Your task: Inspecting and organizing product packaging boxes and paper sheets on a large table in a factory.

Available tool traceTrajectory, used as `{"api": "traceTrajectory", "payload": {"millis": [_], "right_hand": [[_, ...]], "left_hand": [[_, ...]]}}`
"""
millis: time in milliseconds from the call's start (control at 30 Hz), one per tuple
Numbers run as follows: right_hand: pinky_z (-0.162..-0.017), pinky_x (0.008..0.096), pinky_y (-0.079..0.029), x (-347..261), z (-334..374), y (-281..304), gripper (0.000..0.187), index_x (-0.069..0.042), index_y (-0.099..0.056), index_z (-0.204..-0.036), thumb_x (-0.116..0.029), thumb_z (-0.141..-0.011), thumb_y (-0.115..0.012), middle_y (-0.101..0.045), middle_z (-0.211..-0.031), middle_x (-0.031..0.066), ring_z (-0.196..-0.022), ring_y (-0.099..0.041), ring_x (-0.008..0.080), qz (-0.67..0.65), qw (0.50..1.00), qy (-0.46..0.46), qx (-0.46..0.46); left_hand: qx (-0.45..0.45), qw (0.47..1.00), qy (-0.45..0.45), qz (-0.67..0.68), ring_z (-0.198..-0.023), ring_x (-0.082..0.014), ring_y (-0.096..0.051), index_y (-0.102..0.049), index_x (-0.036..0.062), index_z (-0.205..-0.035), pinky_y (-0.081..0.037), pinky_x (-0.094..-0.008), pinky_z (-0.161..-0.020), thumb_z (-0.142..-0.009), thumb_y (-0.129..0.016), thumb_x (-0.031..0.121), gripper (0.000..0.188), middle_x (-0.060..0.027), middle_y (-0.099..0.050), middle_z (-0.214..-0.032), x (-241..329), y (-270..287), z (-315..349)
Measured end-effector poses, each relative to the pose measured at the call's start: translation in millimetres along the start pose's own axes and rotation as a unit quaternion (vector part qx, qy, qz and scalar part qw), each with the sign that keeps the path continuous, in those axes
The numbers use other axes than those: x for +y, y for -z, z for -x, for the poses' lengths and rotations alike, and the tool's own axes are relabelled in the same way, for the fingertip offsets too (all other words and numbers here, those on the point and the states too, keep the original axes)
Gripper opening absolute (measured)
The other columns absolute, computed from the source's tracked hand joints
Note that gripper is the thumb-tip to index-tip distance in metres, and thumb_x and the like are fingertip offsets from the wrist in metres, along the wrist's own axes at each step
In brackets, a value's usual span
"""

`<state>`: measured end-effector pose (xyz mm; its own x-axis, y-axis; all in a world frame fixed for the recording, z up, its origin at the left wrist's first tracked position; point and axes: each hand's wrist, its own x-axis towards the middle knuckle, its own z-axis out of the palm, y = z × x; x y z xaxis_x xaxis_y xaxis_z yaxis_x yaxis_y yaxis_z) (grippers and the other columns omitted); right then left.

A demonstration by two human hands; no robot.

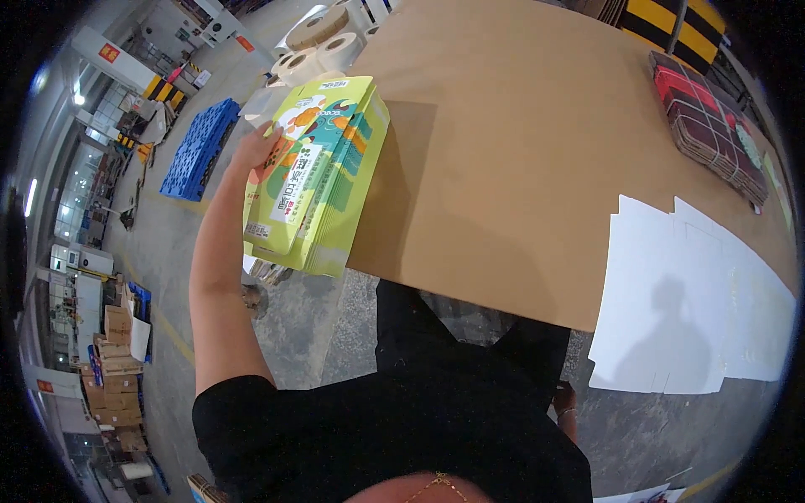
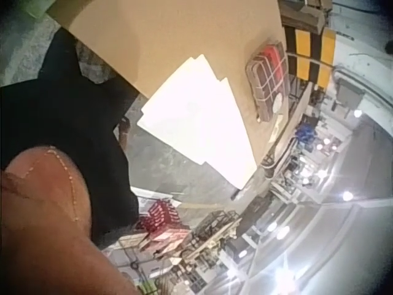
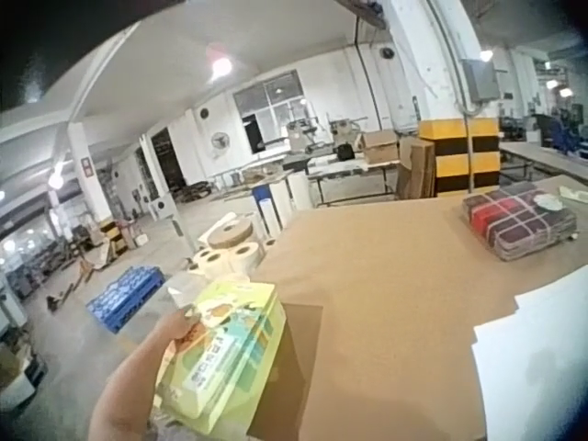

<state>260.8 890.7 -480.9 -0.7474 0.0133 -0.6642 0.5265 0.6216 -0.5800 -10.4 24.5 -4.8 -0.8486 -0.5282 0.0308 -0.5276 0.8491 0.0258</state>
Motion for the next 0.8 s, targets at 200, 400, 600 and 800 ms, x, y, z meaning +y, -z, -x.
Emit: {"api": "traceTrajectory", "payload": {"millis": [200,400,600,800], "right_hand": [[-0.079,0.04,-0.052,0.8,11.8,1.3,0.031,-0.006,-0.06,-0.111,-0.008,-0.081,-0.056,-0.068,-0.097,0.0148,-0.092,-0.065,0.0339,0.118,0.984,0.123,0.045],[-0.079,0.0419,-0.052,-69.1,46.2,25.7,0.032,-0.008,-0.061,-0.112,-0.01,-0.081,-0.055,-0.068,-0.096,0.0162,-0.093,-0.065,0.0357,0.169,0.981,0.084,0.043],[-0.083,0.0443,-0.052,-221.9,108.3,49.8,0.031,-0.01,-0.062,-0.112,-0.013,-0.082,-0.058,-0.068,-0.097,0.0184,-0.093,-0.065,0.0373,0.221,0.97,0.096,0.016],[-0.083,0.0469,-0.05,-285.3,181.1,89.4,0.034,-0.009,-0.058,-0.117,-0.016,-0.084,-0.062,-0.067,-0.099,0.019,-0.095,-0.064,0.0386,0.324,0.942,0.077,-0.037]], "left_hand": [[-0.024,1.0,0.0,0.014,-0.115,-0.0356,-0.058,-0.046,0.0207,-0.141,-0.046,-0.0445,-0.096,-0.092,-0.043,0.062,0.065,-0.0177,-0.063,-0.122,10.9,-2.7,13.9],[-0.03,0.999,-0.013,0.036,-0.114,-0.0363,-0.059,-0.045,0.02,-0.142,-0.045,-0.0444,-0.096,-0.092,-0.042,0.061,0.065,-0.0178,-0.064,-0.121,17.1,-0.4,16.7],[0.137,0.973,-0.062,-0.172,-0.125,-0.0426,-0.048,-0.043,0.0128,-0.143,-0.041,-0.0477,-0.102,-0.088,-0.046,0.067,0.077,-0.0308,-0.044,-0.139,-83.2,33.2,-8.3],[0.428,0.811,-0.367,0.155,-0.131,-0.0273,-0.047,-0.054,0.0095,-0.133,-0.036,-0.0389,-0.108,-0.092,-0.064,0.028,0.047,-0.0149,-0.051,-0.139,153.6,153.1,137.9]]}}
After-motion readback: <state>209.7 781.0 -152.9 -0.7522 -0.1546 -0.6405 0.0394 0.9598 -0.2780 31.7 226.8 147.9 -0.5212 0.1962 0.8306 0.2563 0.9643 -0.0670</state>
